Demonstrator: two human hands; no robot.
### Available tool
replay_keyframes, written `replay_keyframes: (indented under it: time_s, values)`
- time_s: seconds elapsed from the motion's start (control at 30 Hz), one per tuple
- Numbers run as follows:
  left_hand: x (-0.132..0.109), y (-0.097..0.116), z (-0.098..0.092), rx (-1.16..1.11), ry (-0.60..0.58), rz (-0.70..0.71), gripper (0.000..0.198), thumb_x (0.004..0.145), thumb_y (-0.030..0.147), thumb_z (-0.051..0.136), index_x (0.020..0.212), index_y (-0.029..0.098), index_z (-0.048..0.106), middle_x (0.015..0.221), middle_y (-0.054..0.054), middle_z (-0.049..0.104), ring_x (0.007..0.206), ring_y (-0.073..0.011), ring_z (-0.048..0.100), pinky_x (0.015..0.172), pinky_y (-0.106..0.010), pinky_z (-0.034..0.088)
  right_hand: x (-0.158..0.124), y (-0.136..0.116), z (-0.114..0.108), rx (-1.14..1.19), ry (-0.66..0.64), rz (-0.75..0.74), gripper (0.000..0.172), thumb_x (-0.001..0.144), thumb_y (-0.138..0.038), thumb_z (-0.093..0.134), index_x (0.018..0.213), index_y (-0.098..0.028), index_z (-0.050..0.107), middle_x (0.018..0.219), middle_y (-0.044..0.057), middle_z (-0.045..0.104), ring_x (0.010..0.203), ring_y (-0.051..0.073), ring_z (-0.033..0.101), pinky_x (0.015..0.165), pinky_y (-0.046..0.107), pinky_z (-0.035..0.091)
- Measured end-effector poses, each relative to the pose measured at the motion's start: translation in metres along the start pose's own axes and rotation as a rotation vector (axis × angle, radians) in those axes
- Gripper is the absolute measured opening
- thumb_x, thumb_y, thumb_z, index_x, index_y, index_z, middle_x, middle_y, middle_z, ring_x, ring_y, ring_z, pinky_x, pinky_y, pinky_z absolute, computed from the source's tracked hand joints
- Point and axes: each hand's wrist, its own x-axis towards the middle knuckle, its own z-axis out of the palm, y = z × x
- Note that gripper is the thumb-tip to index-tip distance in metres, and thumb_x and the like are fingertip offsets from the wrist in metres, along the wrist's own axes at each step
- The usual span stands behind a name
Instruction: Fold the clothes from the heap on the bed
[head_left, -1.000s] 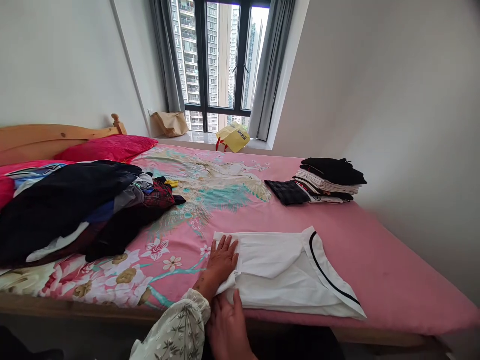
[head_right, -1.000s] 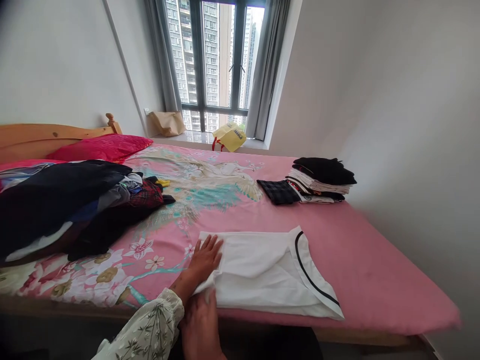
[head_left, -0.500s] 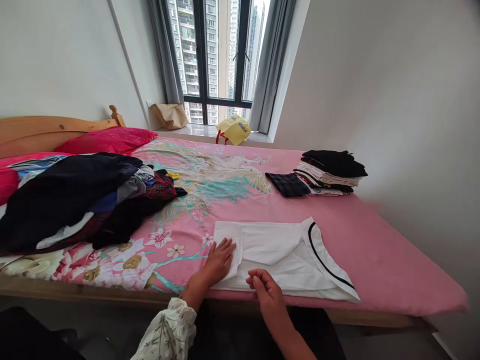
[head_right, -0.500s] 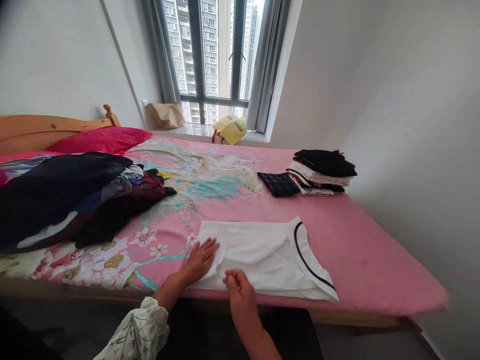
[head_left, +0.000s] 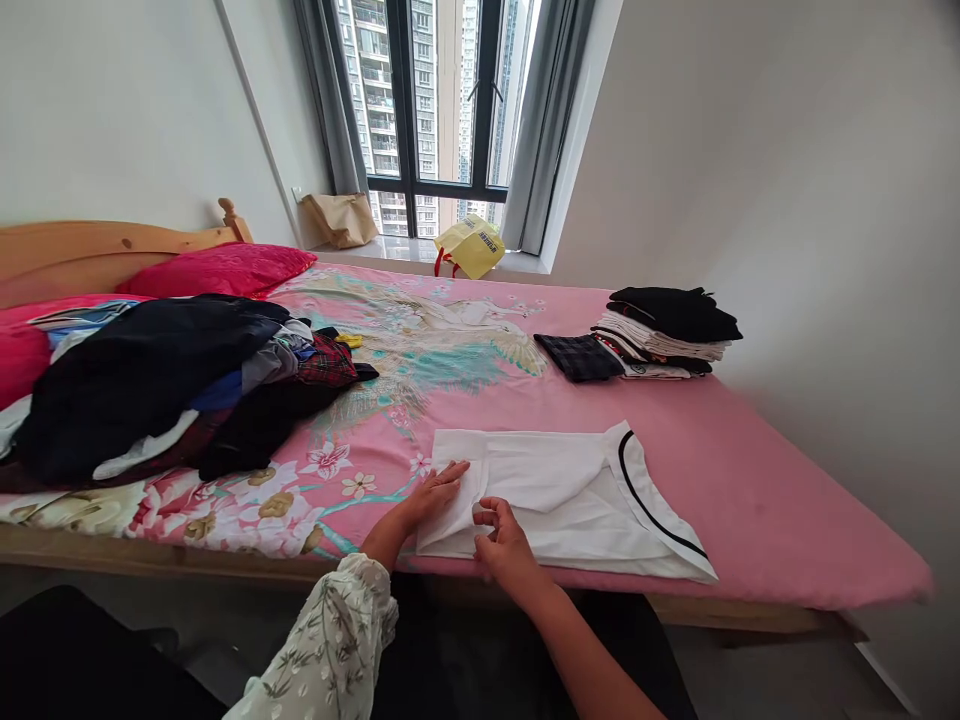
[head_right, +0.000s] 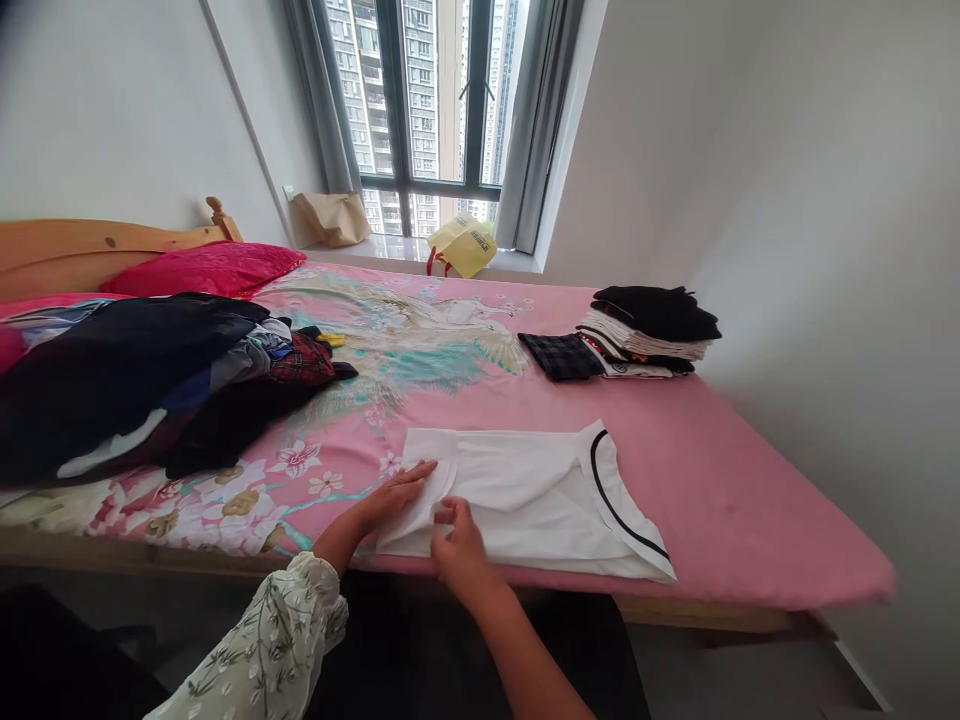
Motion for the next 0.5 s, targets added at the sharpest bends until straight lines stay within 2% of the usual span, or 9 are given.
replay_keyframes:
  time_s: [0.07, 0.13, 0.2, 0.23, 0.27, 0.33, 0.43, 0.5]
  values:
    - [-0.002, 0.002, -0.001, -0.046, 0.024, -0.002, 0.054, 0.084, 0.029, 0.034, 0.137, 0.018, 0.041, 0.147, -0.003, 0.032, 0.139, -0.0171, 0.021, 0.116, -0.039, 0.011, 0.003, -0.005, 0.002, -0.003, 0.005, -0.065, 0.04, 0.067, -0.02, 0.047, 0.106, -0.022, 0.04, 0.097, 0.004, 0.06, 0.064, 0.014, 0.06, 0.042, 0.023, 0.045]
    - [-0.004, 0.003, -0.001, -0.09, 0.051, 0.003, 0.055, 0.084, 0.031, 0.034, 0.136, 0.015, 0.042, 0.147, -0.004, 0.034, 0.138, -0.0182, 0.025, 0.115, -0.038, 0.016, 0.0, -0.009, 0.004, -0.077, 0.095, -0.176, 0.024, 0.07, -0.021, 0.046, 0.094, -0.021, 0.044, 0.086, 0.003, 0.062, 0.074, 0.016, 0.061, 0.056, 0.027, 0.049]
    - [-0.007, 0.004, -0.001, -0.129, 0.076, 0.011, 0.055, 0.085, 0.031, 0.033, 0.135, 0.013, 0.043, 0.146, -0.005, 0.036, 0.136, -0.0184, 0.03, 0.114, -0.036, 0.02, -0.009, -0.01, 0.004, -0.282, 0.188, -0.26, 0.01, 0.075, -0.025, 0.048, 0.083, -0.02, 0.048, 0.082, 0.004, 0.062, 0.082, 0.02, 0.061, 0.07, 0.033, 0.049]
    - [-0.008, 0.005, -0.001, -0.145, 0.087, 0.015, 0.055, 0.085, 0.032, 0.033, 0.135, 0.012, 0.043, 0.145, -0.005, 0.038, 0.135, -0.0183, 0.032, 0.114, -0.035, 0.022, -0.015, -0.009, 0.005, -0.407, 0.196, -0.292, 0.009, 0.077, -0.027, 0.049, 0.081, -0.019, 0.051, 0.083, 0.005, 0.063, 0.086, 0.022, 0.06, 0.078, 0.037, 0.048]
    - [-0.009, 0.005, -0.001, -0.157, 0.098, 0.019, 0.055, 0.085, 0.032, 0.032, 0.135, 0.012, 0.043, 0.145, -0.004, 0.039, 0.134, -0.0181, 0.034, 0.113, -0.034, 0.024, -0.021, -0.007, 0.006, -0.526, 0.176, -0.323, 0.012, 0.079, -0.027, 0.048, 0.083, -0.019, 0.055, 0.087, 0.006, 0.064, 0.093, 0.024, 0.059, 0.086, 0.042, 0.044]
    - [-0.011, 0.004, -0.002, -0.167, 0.114, 0.029, 0.055, 0.086, 0.033, 0.031, 0.135, 0.012, 0.043, 0.144, -0.004, 0.04, 0.133, -0.0175, 0.036, 0.112, -0.032, 0.026, -0.032, -0.003, 0.01, -0.712, 0.089, -0.386, 0.022, 0.08, -0.023, 0.048, 0.099, -0.018, 0.059, 0.106, 0.009, 0.064, 0.111, 0.027, 0.052, 0.101, 0.049, 0.032]
    - [-0.01, 0.002, -0.002, -0.137, 0.127, 0.042, 0.053, 0.087, 0.033, 0.029, 0.135, 0.015, 0.043, 0.143, -0.003, 0.041, 0.131, -0.0166, 0.038, 0.11, -0.031, 0.029, -0.044, 0.001, 0.02, -0.855, -0.038, -0.481, 0.045, 0.081, -0.022, 0.05, 0.127, -0.02, 0.048, 0.135, 0.009, 0.049, 0.13, 0.029, 0.036, 0.11, 0.053, 0.014]
    - [-0.009, 0.001, 0.002, -0.079, 0.13, 0.045, 0.051, 0.088, 0.031, 0.029, 0.135, 0.017, 0.044, 0.143, -0.003, 0.041, 0.132, -0.017, 0.037, 0.111, -0.033, 0.027, -0.051, -0.001, 0.028, -0.882, -0.151, -0.545, 0.051, 0.081, -0.025, 0.053, 0.13, -0.02, 0.045, 0.139, 0.009, 0.045, 0.132, 0.029, 0.033, 0.11, 0.051, 0.016]
